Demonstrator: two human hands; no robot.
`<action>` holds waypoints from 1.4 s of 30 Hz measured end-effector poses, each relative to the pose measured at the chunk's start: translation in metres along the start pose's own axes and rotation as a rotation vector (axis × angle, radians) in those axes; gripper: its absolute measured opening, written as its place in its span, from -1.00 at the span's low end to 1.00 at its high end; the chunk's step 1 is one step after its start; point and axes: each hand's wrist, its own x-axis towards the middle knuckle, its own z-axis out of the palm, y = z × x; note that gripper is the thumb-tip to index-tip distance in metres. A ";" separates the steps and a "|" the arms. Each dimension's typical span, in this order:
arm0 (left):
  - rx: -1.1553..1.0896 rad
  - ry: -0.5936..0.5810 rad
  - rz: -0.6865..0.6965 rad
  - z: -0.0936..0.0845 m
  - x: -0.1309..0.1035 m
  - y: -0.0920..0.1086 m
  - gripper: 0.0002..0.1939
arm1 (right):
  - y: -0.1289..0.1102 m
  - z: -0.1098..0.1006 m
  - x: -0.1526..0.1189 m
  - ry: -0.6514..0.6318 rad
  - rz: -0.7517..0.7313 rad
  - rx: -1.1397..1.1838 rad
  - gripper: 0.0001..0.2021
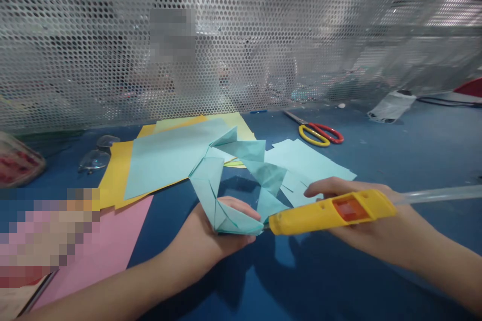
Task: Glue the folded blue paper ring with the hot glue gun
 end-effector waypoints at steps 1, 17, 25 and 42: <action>0.005 0.000 0.013 0.000 0.000 0.000 -0.81 | 0.000 0.000 0.000 -0.003 0.003 0.000 -0.83; 0.029 -0.009 -0.046 -0.001 0.000 0.005 -0.81 | 0.002 0.000 -0.004 -0.006 0.003 -0.016 -0.79; -0.002 0.010 -0.051 0.000 0.001 0.008 -0.70 | -0.002 -0.002 -0.003 0.031 0.024 -0.036 -0.78; 0.055 0.038 -0.135 -0.002 0.001 0.016 -0.76 | 0.000 -0.002 -0.005 0.059 0.012 -0.108 -0.81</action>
